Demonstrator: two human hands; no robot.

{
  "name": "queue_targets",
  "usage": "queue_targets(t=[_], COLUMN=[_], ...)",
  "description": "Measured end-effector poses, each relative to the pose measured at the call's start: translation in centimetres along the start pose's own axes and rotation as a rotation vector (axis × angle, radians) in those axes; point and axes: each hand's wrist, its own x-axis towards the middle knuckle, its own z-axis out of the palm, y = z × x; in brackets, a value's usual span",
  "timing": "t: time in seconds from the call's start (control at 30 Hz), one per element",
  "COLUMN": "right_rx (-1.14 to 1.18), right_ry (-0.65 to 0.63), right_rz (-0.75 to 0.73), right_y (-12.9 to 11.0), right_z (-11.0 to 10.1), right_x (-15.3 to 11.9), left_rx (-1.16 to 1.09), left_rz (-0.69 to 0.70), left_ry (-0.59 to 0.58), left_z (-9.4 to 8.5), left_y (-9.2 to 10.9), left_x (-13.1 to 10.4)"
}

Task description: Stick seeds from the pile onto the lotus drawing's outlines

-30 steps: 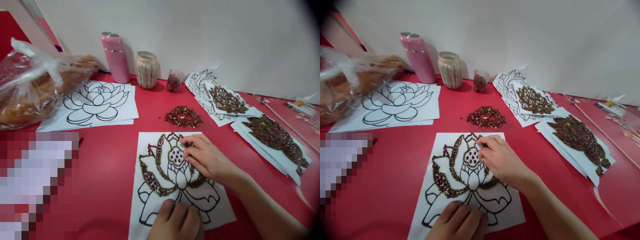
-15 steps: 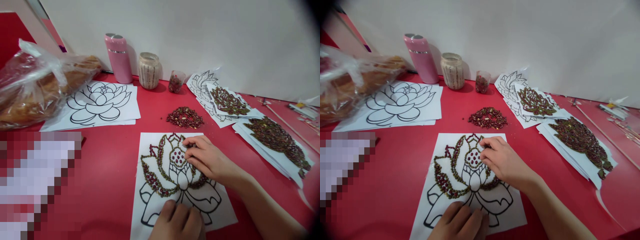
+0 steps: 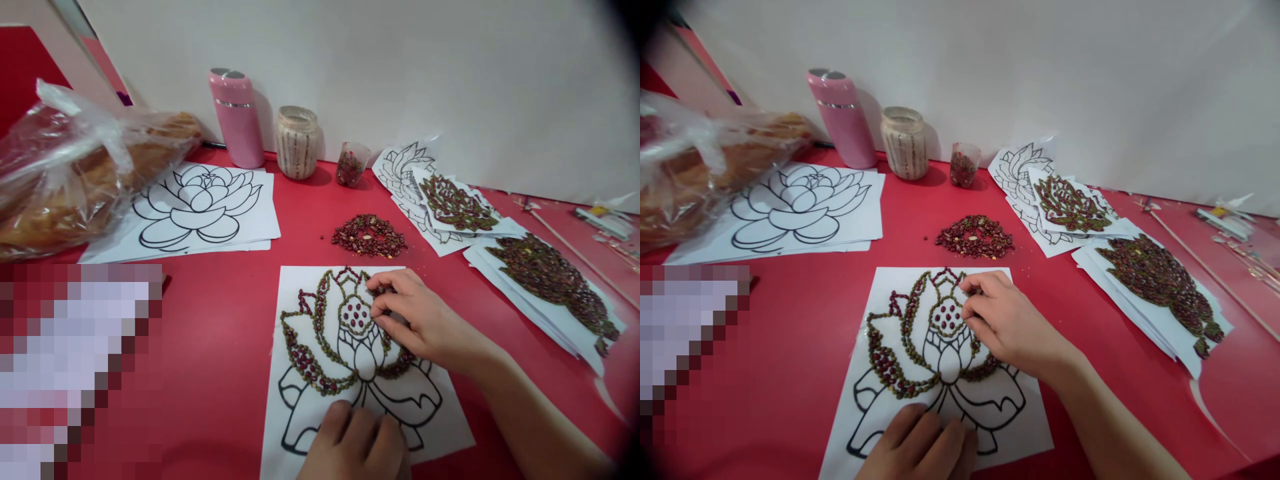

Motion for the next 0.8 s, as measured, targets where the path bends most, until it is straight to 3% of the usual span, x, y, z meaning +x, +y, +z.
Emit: queue_targets(t=[0.5,0.8], right_rx=[-0.048,0.001], right_ry=[-0.031,-0.019], right_rz=[-0.030,0.001], right_y=[-0.43,-0.11], right_z=[0.04,-0.23], right_x=[0.26,0.13], left_rx=[0.018,0.013], left_rz=[-0.057,-0.034], left_ry=[0.097,0.059], left_z=[0.58,0.42], left_y=[0.42,0.32], left_x=[-0.10,-0.17])
